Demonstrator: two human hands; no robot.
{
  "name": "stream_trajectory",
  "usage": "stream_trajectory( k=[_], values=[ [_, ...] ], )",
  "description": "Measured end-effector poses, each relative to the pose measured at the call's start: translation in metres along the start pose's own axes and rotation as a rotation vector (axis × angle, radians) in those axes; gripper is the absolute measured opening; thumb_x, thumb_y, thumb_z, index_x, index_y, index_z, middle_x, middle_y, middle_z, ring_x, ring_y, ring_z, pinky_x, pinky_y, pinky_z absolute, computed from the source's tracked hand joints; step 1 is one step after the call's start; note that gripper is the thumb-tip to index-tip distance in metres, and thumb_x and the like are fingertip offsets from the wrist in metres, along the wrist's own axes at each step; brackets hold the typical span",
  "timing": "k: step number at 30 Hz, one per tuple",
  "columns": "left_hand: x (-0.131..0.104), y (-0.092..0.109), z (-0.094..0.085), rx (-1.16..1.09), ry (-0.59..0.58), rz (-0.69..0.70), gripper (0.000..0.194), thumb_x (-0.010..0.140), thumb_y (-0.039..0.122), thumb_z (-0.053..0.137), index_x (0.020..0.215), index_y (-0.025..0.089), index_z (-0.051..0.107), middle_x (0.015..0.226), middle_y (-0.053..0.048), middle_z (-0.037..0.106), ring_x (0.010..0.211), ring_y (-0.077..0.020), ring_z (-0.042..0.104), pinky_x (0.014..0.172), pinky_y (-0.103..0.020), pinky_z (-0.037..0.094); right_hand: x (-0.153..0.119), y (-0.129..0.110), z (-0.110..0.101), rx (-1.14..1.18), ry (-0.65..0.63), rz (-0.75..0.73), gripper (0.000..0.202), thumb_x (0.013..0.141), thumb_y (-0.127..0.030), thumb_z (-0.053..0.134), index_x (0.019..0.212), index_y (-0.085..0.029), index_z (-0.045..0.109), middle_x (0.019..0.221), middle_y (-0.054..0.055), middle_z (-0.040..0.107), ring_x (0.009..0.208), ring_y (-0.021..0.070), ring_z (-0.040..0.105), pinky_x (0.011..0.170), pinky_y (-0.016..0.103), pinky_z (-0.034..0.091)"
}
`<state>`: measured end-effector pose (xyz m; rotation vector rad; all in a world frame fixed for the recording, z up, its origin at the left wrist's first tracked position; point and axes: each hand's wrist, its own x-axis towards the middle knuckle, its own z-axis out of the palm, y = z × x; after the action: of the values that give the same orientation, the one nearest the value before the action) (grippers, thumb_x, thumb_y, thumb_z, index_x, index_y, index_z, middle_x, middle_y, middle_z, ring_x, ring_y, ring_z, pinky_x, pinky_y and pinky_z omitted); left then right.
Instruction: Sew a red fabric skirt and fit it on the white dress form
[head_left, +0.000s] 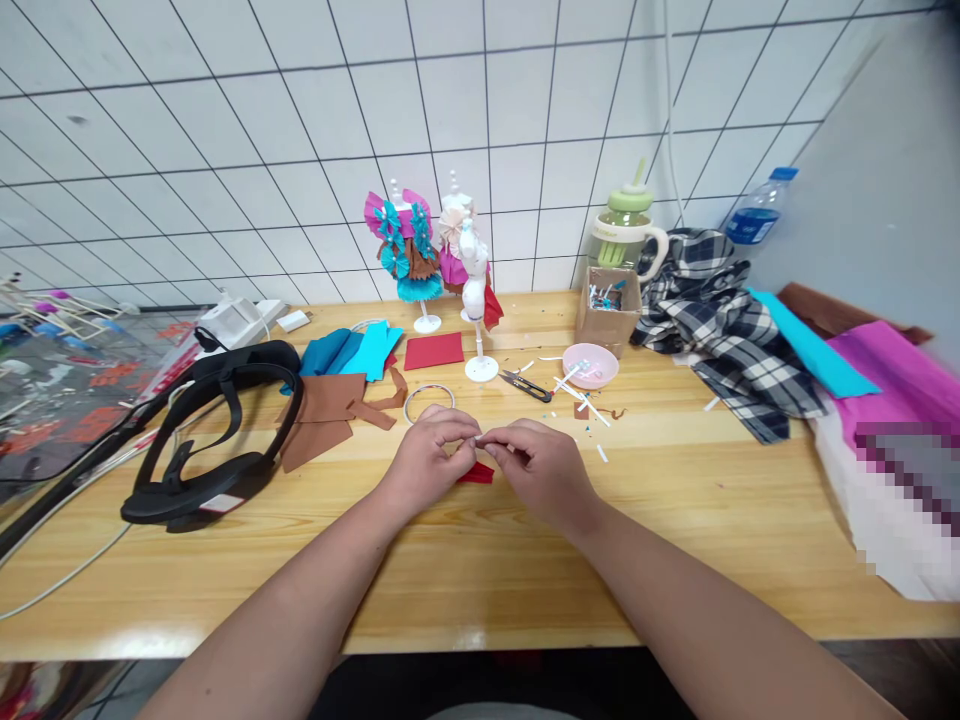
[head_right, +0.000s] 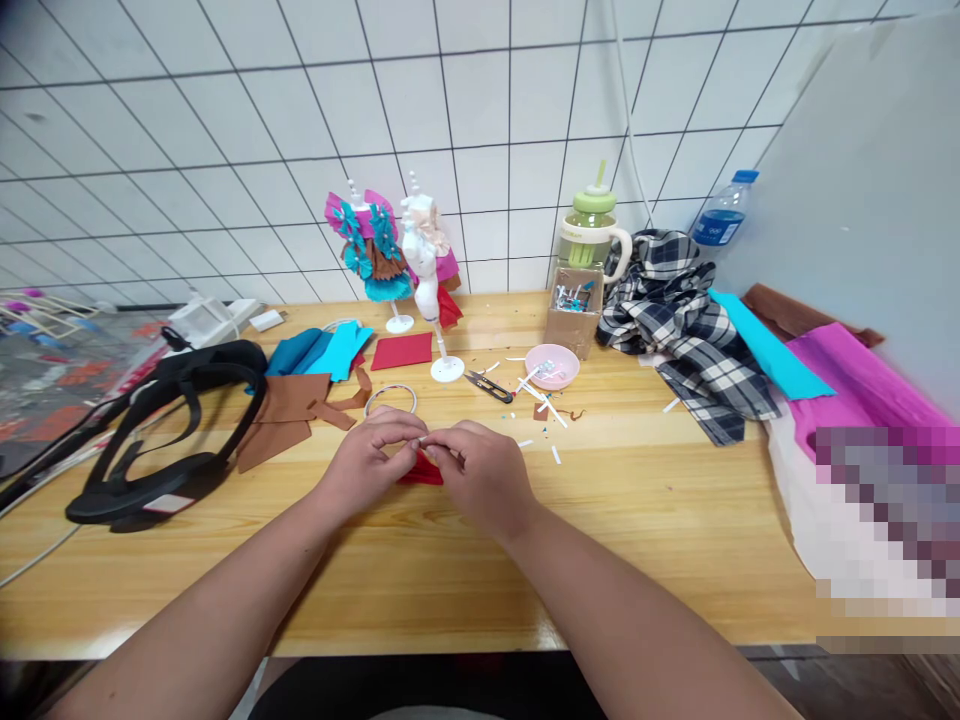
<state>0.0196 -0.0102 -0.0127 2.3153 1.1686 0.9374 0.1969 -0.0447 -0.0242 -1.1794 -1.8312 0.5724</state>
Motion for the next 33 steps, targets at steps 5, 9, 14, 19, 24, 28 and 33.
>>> stream_trajectory(
  k=[5,9,14,19,24,28,33],
  values=[
    [0.0000,-0.0015,0.0001,0.018,-0.001,-0.012,0.021,0.081,0.015,0.053,0.077,0.020,0.073,0.084,-0.004,0.073,0.080,-0.0175,0.063,0.077,-0.032,0.048,0.0009,-0.0009,-0.0009,0.005,-0.001,0.017,0.019,0.090,-0.022,0.056,0.097,-0.024,0.073,0.087,0.001,0.073,0.075,0.0142,0.063,0.069,0.026,0.045],
    [-0.0004,-0.0041,0.0020,0.036,0.010,0.008,0.021,0.083,0.019,0.055,0.071,0.020,0.072,0.077,-0.003,0.073,0.074,-0.0161,0.063,0.074,-0.031,0.046,0.0015,0.0008,-0.0010,-0.017,0.021,0.029,0.016,0.087,-0.022,0.059,0.093,-0.023,0.073,0.084,0.001,0.072,0.067,0.0130,0.061,0.066,0.026,0.045],
    [-0.0023,-0.0046,0.0043,0.057,0.054,0.089,0.019,0.081,0.018,0.060,0.066,0.020,0.072,0.070,-0.001,0.073,0.067,-0.0143,0.061,0.071,-0.030,0.045,0.0015,0.0037,0.0000,-0.028,0.056,0.045,0.009,0.082,-0.021,0.063,0.086,-0.021,0.071,0.074,0.000,0.068,0.059,0.0115,0.057,0.062,0.024,0.044],
    [-0.0027,-0.0020,0.0040,0.116,0.034,0.120,0.019,0.079,0.017,0.060,0.064,0.020,0.071,0.067,0.001,0.072,0.064,-0.0139,0.059,0.069,-0.030,0.043,0.0009,0.0029,0.0005,-0.032,0.057,0.049,0.006,0.081,-0.022,0.063,0.082,-0.021,0.069,0.073,-0.001,0.067,0.057,0.0112,0.056,0.062,0.024,0.043],
    [-0.0029,0.0007,0.0041,0.134,0.016,0.122,0.019,0.078,0.016,0.060,0.063,0.021,0.071,0.064,0.001,0.071,0.063,-0.0138,0.056,0.067,-0.029,0.043,0.0018,0.0030,0.0011,-0.033,0.034,0.068,0.005,0.081,-0.022,0.062,0.081,-0.021,0.067,0.072,-0.002,0.065,0.057,0.0109,0.054,0.061,0.024,0.042],
    [-0.0038,0.0030,0.0038,0.118,-0.004,0.115,0.019,0.077,0.015,0.060,0.064,0.020,0.071,0.064,0.001,0.070,0.064,-0.0143,0.056,0.068,-0.029,0.044,0.0024,0.0037,0.0030,0.021,-0.019,0.097,0.003,0.079,-0.020,0.060,0.080,-0.021,0.062,0.072,-0.003,0.063,0.056,0.0097,0.052,0.058,0.023,0.040],
    [-0.0041,0.0032,0.0033,0.078,0.002,0.073,0.019,0.077,0.013,0.059,0.069,0.020,0.075,0.064,-0.001,0.070,0.065,-0.0150,0.058,0.068,-0.029,0.045,0.0046,0.0040,0.0026,0.152,-0.055,0.230,0.004,0.076,-0.020,0.057,0.072,-0.021,0.055,0.059,-0.006,0.052,0.053,0.0091,0.045,0.051,0.021,0.035]
  ],
)
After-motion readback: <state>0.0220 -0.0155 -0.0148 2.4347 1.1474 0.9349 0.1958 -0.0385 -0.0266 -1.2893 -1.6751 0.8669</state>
